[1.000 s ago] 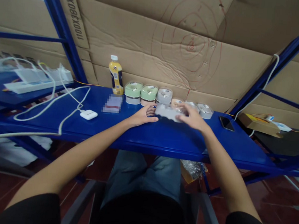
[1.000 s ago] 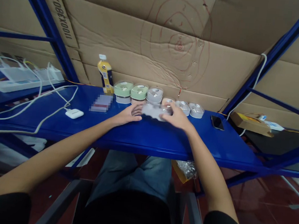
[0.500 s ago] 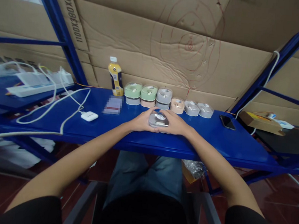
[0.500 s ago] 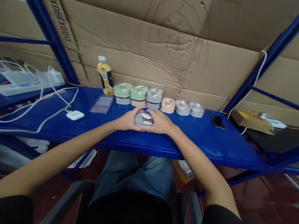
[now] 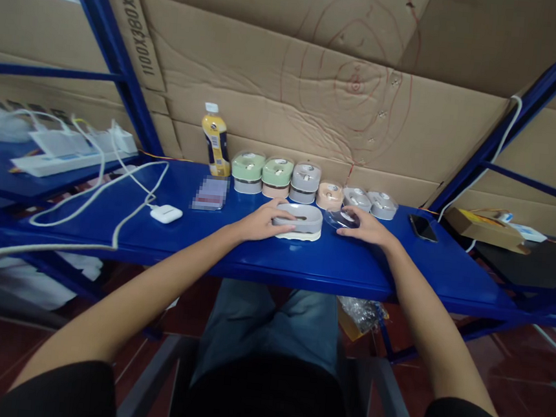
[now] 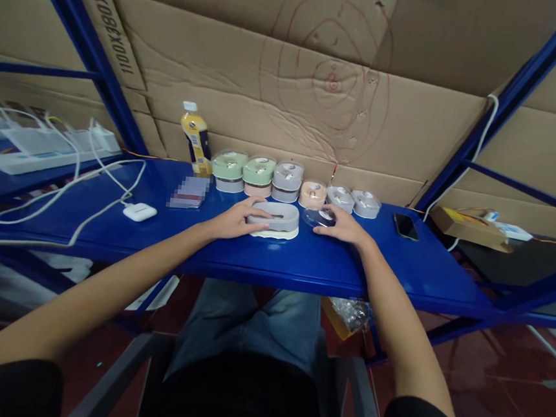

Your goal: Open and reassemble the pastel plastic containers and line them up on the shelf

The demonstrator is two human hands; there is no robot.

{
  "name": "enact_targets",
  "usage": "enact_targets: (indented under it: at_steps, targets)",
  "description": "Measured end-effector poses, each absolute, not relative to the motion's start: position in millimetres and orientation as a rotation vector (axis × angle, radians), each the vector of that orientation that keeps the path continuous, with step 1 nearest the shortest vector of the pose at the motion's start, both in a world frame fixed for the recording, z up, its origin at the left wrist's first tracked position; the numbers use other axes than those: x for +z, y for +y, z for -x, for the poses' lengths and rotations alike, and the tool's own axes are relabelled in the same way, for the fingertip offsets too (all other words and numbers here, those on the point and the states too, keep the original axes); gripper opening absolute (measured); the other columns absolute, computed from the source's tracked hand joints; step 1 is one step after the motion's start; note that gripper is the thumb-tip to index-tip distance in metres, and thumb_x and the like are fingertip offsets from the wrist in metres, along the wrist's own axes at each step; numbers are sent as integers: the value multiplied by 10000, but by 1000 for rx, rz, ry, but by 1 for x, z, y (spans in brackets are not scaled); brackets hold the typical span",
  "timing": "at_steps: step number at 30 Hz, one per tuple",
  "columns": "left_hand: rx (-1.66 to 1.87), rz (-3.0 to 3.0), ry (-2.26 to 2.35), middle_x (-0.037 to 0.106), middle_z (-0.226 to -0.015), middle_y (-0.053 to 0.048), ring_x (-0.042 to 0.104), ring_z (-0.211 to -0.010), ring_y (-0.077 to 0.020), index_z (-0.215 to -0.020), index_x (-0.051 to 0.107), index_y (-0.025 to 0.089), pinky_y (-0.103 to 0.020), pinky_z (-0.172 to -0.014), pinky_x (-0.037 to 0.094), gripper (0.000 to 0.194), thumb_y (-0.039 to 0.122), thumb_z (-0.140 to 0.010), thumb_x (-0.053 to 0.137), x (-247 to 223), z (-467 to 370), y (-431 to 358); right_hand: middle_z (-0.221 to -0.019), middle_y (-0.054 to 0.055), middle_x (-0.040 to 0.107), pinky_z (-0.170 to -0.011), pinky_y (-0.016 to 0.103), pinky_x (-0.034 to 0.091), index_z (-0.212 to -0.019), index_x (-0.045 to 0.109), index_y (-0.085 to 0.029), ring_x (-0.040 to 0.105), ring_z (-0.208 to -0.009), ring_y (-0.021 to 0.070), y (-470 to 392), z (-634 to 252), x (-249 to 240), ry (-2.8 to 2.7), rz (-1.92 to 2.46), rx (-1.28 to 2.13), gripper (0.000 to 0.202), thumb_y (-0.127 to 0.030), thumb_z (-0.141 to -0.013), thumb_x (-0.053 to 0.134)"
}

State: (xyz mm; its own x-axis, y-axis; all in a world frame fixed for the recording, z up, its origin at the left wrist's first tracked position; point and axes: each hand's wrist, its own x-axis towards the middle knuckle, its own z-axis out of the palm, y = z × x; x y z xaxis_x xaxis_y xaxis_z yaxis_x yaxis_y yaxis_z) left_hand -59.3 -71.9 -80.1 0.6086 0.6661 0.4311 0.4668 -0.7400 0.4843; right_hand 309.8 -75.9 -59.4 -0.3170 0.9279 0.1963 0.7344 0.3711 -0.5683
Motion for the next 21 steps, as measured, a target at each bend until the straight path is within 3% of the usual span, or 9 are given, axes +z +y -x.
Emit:
enact_targets:
  at_steps: [9,15,21]
  targets:
    - [921,-2432,1236,651,-1334,-162,644,-1307,-392,-1177,813,196,-602,-1225,463,761,866,-876,610,-88,108,-44,-1505,142,704,-1220,557,481,-1462,676,-209,677,-1365,356,-77,-317,-59,-2230,1445,495,858,-424,-691,984]
    - [1029,-2486,1033,658,-1470,-160,611,-1401,-361,-1410,675,196,-552,-1260,438,719,729,-927,682,-80,86,-62,-1499,157,707,-1183,550,526,-1494,673,-199,688,-1352,357,-83,-295,-54,-2081,1352,443,823,-496,-770,929]
    - [969,-2439,960,533,-1647,-224,534,-1511,-441,-1639,401,192,-590,-1262,435,1152,671,-729,918,-84,49,-73,-1523,146,690,-1207,575,495,-1504,675,-244,645,-1404,366,-77,-246,-48,-2218,1048,416,860,-521,-739,953]
